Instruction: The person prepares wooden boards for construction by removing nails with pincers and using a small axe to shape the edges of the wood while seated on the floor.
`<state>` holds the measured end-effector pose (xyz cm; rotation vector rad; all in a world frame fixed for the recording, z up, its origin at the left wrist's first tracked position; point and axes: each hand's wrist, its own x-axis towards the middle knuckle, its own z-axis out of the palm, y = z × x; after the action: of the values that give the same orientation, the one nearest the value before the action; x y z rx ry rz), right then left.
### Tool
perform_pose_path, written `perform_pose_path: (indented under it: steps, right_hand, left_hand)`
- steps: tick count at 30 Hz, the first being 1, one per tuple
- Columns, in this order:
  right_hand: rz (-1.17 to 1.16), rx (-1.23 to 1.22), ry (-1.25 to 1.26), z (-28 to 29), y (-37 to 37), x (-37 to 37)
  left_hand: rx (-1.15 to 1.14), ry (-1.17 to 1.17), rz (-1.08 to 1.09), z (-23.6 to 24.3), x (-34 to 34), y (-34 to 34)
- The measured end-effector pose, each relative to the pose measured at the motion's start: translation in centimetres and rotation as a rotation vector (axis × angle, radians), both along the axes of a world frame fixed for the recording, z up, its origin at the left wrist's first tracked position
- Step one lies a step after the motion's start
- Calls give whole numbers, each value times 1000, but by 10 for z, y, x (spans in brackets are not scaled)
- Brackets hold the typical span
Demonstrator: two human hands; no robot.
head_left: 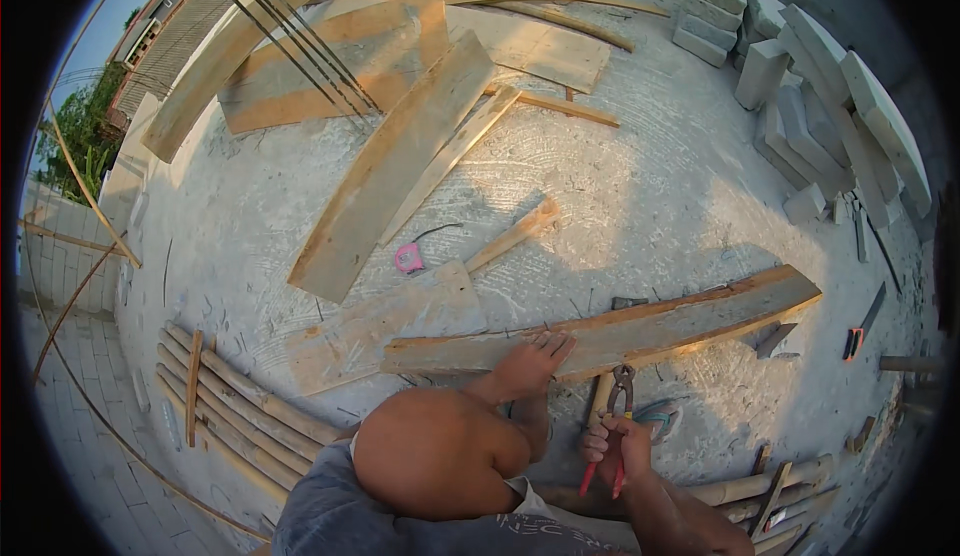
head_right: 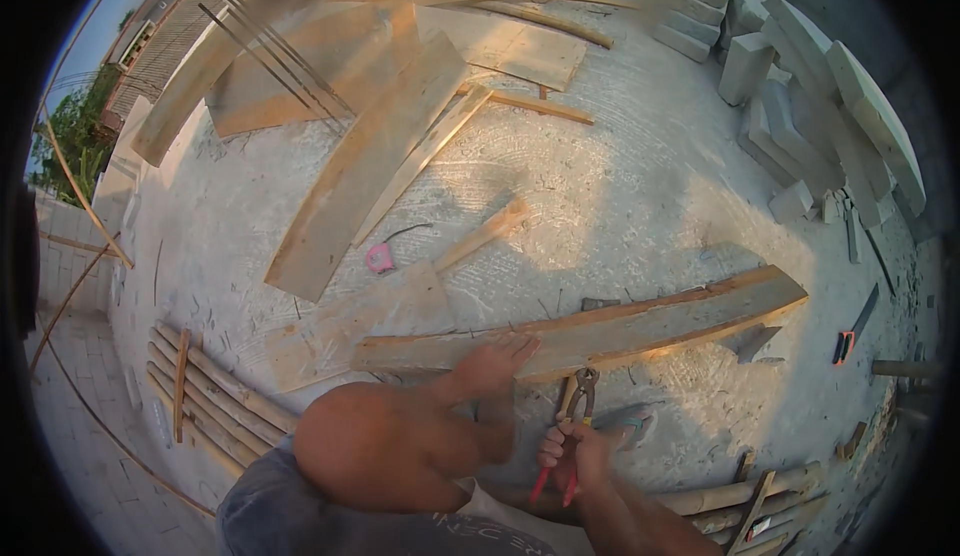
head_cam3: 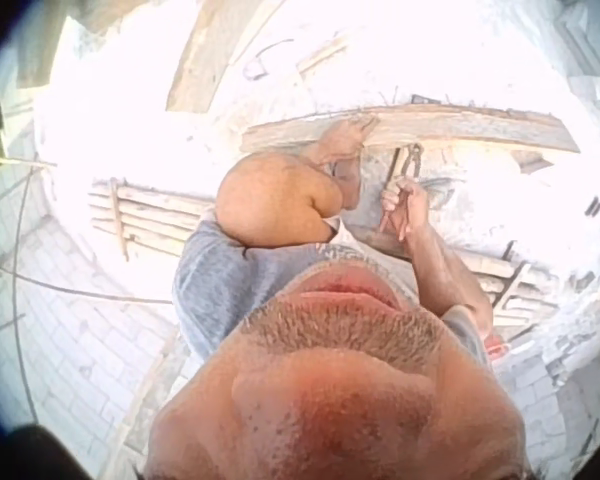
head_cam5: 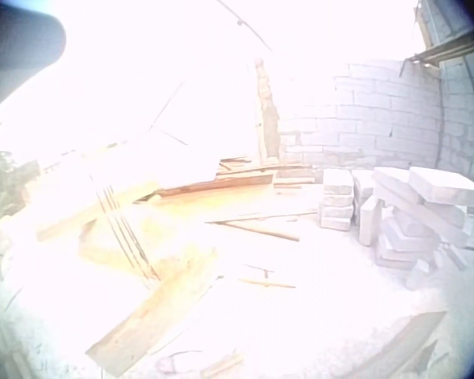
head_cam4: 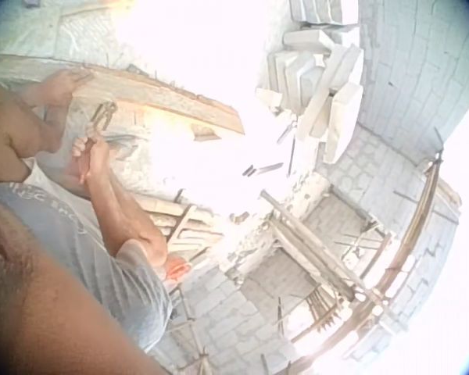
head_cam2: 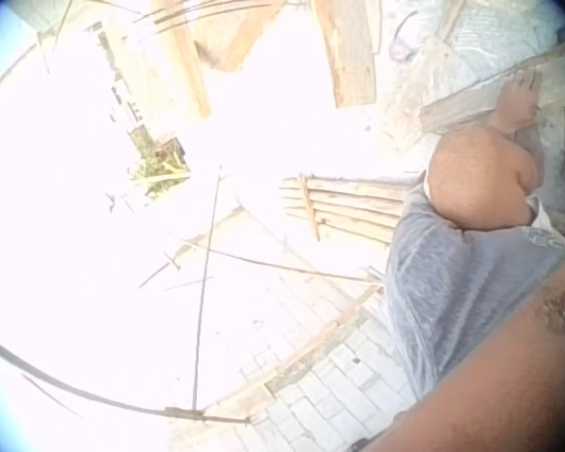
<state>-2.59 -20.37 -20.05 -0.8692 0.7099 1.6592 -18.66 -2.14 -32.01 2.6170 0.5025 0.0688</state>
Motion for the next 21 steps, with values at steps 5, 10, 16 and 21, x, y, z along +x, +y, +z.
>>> perform_pose_path:
  steps: [5,10,16,21]
  right_hand:
    - [-247,-9,-201,-34,8,-67]
    - [-163,-9,-346,-37,3,-69]
    - [234,19,-135,-21,-31,24]
    - [243,-60,-27,-20,-26,71]
  left_hand:
    - [-9,18,3,8,2,2]
    - [13,-33,25,7,1,2]
    - [49,-27,20,6,4,-13]
    - [17,3,21,-25,-15,-10]
